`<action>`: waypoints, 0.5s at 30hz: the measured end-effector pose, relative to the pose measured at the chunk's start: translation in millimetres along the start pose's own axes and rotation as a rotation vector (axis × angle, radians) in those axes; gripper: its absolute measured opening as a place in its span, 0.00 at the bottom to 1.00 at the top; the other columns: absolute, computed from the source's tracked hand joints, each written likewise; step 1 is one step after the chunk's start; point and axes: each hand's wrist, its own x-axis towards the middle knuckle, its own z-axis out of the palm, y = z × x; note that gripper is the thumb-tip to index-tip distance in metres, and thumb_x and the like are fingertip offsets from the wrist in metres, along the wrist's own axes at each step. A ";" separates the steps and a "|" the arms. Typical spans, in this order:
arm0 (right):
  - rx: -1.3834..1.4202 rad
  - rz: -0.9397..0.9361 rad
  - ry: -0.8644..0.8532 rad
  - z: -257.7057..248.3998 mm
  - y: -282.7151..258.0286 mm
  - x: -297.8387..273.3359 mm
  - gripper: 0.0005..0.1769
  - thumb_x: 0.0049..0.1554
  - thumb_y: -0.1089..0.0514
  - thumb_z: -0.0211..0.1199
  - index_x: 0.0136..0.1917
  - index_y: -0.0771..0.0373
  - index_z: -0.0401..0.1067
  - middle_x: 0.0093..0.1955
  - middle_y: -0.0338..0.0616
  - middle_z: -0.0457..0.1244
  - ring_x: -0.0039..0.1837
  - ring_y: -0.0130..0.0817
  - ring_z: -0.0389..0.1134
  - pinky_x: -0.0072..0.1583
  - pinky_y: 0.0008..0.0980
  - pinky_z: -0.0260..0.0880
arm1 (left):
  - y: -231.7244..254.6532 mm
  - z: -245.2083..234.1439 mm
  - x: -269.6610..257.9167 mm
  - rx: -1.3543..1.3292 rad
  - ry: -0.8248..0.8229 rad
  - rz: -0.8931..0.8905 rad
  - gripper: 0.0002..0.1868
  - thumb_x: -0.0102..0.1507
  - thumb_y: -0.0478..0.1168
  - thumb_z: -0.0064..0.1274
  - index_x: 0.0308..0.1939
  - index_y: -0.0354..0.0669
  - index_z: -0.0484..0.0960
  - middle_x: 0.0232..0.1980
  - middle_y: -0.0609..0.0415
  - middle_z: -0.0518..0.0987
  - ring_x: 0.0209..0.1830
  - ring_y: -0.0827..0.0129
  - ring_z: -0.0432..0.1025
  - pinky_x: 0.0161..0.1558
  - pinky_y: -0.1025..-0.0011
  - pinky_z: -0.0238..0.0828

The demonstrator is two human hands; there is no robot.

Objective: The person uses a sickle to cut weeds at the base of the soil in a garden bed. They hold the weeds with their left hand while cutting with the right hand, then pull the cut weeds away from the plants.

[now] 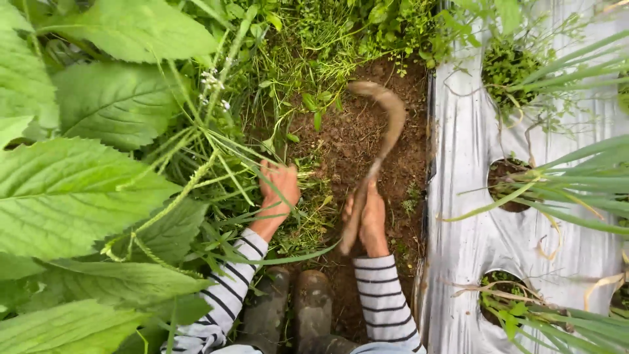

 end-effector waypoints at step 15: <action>-0.122 -0.094 0.038 22.1 -10.6 23.6 0.35 0.69 0.31 0.33 0.35 0.54 0.65 0.22 0.33 0.57 0.20 0.25 0.57 0.22 0.23 0.63 | -3.5 10.9 7.4 -0.091 0.095 0.162 0.39 0.52 0.31 0.62 0.65 0.36 0.63 0.61 0.32 0.71 0.51 0.48 0.75 0.57 0.57 0.65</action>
